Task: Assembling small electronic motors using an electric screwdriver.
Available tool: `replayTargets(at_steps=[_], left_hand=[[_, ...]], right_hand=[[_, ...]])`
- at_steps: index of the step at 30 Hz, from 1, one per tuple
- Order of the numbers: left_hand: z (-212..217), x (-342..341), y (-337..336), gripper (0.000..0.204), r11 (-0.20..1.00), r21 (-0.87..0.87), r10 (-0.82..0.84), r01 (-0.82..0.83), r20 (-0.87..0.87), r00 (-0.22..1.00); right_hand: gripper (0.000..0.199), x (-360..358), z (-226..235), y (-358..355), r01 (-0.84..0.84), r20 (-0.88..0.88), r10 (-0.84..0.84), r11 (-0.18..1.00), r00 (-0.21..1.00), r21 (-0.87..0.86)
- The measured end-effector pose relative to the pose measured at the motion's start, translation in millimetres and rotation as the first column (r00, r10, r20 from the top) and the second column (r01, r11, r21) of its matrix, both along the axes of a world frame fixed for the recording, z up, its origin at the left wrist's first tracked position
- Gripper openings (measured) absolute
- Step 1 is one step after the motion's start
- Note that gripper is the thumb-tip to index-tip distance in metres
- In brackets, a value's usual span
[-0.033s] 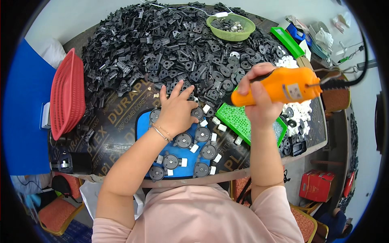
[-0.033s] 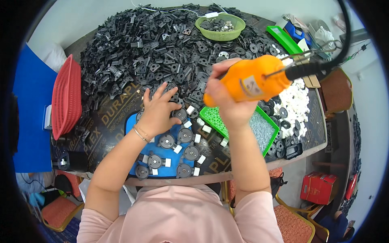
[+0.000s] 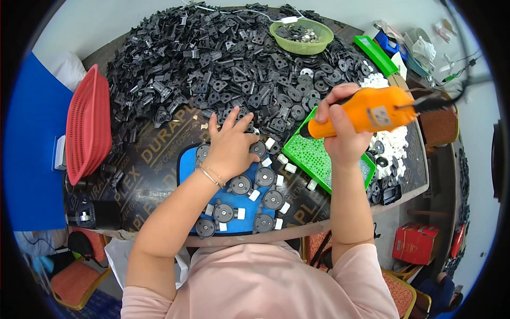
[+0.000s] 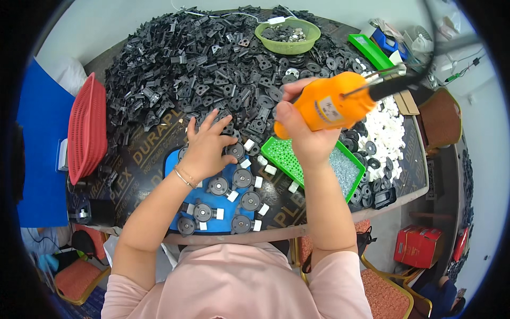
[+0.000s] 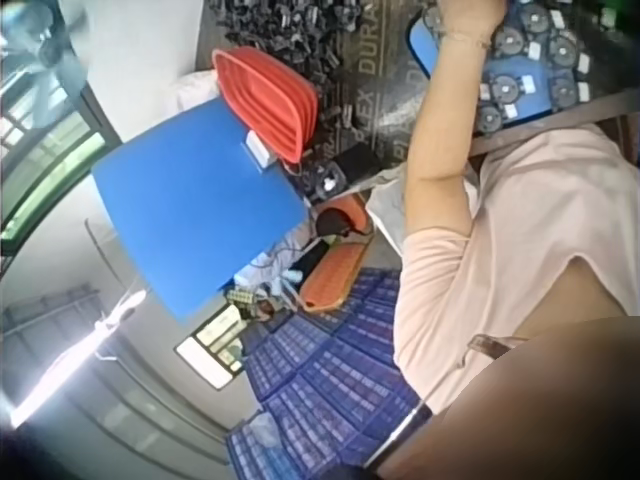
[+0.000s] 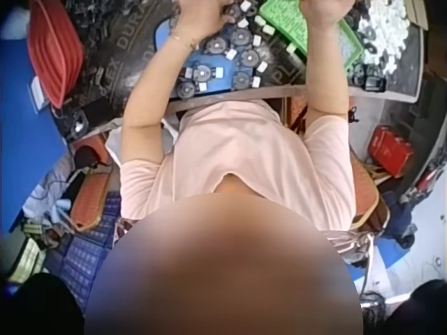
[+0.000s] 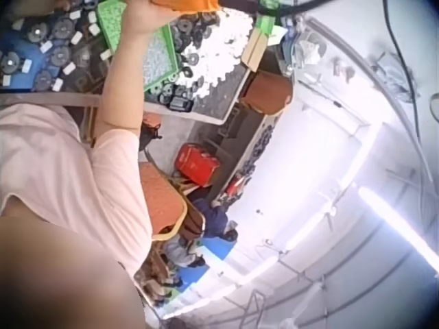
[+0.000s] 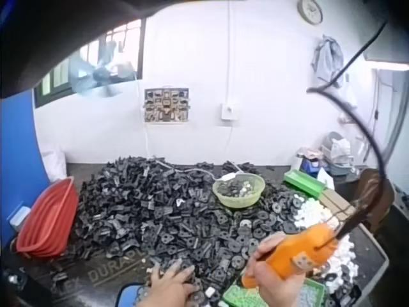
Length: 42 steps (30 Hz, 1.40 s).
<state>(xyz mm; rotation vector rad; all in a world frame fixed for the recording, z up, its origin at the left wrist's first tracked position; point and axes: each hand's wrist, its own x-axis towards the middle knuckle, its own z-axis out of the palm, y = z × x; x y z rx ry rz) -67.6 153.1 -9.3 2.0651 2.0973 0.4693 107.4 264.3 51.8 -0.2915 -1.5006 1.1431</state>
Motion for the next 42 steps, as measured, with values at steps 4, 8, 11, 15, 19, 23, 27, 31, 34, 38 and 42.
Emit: replayTargets(at_steps=[4,8,11,15,19,23,27,31,34,38,42], left_hand=[[-4,-1,-5,0.048,0.999,0.021,0.029,-0.03,0.048,0.998],[1,-5,-11,0.054,0.999,0.008,0.048,-0.049,0.083,0.995],[4,-12,-20,0.058,0.996,0.009,0.083,-0.083,0.056,0.995],[6,-21,-29,0.059,0.992,-0.003,0.127,-0.127,0.055,0.99],[8,-25,-38,0.059,0.989,-0.01,0.146,-0.145,0.06,0.988],[6,-29,-42,0.06,0.985,-0.023,0.173,-0.172,0.056,0.983],[0,-35,-42,0.058,0.984,-0.014,0.176,-0.175,0.078,0.981],[-5,-36,-40,0.052,0.986,0.047,0.152,-0.158,0.112,0.982],[-7,-39,-39,0.053,0.99,0.015,0.14,-0.142,0.087,0.986],[-8,-40,-38,0.048,0.99,0.01,0.139,-0.14,0.072,0.988],[-12,-38,-33,0.042,0.982,0.087,0.154,-0.165,0.122,0.981]], right_hand=[[0.023,10,-27,-1,0.046,0.038,-0.042,0.992,0.998,-0.117],[0.022,11,-33,-2,0.062,0.004,-0.062,0.994,0.998,-0.087],[0.021,10,-32,-2,0.072,0.015,-0.071,0.993,0.997,-0.091],[0.021,11,-34,-3,0.049,0.005,-0.049,0.993,0.999,-0.103],[0.02,10,-32,-5,0.067,-0.005,-0.068,0.992,0.998,-0.106],[0.019,10,-33,-6,0.052,-0.006,-0.053,0.99,0.999,-0.129],[0.019,11,-33,-3,0.094,0.033,-0.091,0.99,0.995,-0.106],[0.021,7,-3,-13,-0.01,-0.079,0.003,0.996,0.997,-0.087],[0.025,-18,11,-30,-0.12,-0.168,0.113,0.992,0.979,-0.034],[0.026,-61,1,-50,-0.251,0.011,0.251,0.962,0.968,0.107],[0.025,-85,-11,-63,-0.256,-0.031,0.256,0.967,0.966,0.006]])
